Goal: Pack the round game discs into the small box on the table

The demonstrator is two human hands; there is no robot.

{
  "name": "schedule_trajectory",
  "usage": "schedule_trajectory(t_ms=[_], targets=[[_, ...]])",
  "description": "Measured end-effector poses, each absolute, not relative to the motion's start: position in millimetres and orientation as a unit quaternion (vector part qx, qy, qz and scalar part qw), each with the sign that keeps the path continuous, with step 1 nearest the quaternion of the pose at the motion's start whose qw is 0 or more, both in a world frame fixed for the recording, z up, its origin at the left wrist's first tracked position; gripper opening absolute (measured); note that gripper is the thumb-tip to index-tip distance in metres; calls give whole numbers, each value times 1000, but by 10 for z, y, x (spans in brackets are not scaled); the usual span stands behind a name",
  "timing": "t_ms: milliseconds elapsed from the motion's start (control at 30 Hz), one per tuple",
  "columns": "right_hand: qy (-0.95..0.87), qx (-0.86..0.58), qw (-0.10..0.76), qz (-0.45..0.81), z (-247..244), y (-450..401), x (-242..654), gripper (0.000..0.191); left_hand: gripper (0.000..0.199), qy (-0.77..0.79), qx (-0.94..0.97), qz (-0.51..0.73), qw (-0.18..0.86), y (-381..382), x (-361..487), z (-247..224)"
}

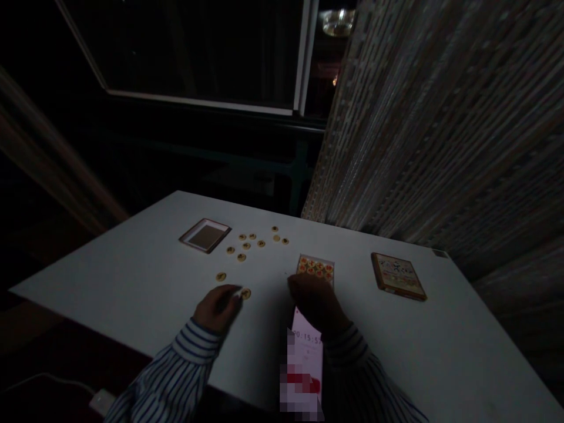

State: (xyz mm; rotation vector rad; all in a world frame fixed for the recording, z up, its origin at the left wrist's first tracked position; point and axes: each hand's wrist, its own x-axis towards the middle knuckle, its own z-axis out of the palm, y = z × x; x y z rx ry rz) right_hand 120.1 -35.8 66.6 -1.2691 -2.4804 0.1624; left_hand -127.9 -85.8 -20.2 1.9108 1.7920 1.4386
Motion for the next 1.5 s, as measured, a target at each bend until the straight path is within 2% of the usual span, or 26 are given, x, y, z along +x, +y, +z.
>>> schedule_trajectory(t_ms=[400, 800, 1333, 1500], targets=[[-915, -366, 163, 40, 647, -250, 646, 28, 27, 598, 669, 440, 30, -849, -1271, -282], [-933, -353, 29, 60, 419, -190, 473, 25, 33, 600, 696, 394, 14, -825, -1300, -368], [-948, -307, -22, 80, 487, -260, 416, 29, 28, 625, 693, 357, 37, -794, -1255, -323], [-952, -294, -9, 85, 472, -260, 434, 29, 26, 618, 697, 362, 37, -804, -1257, -316]])
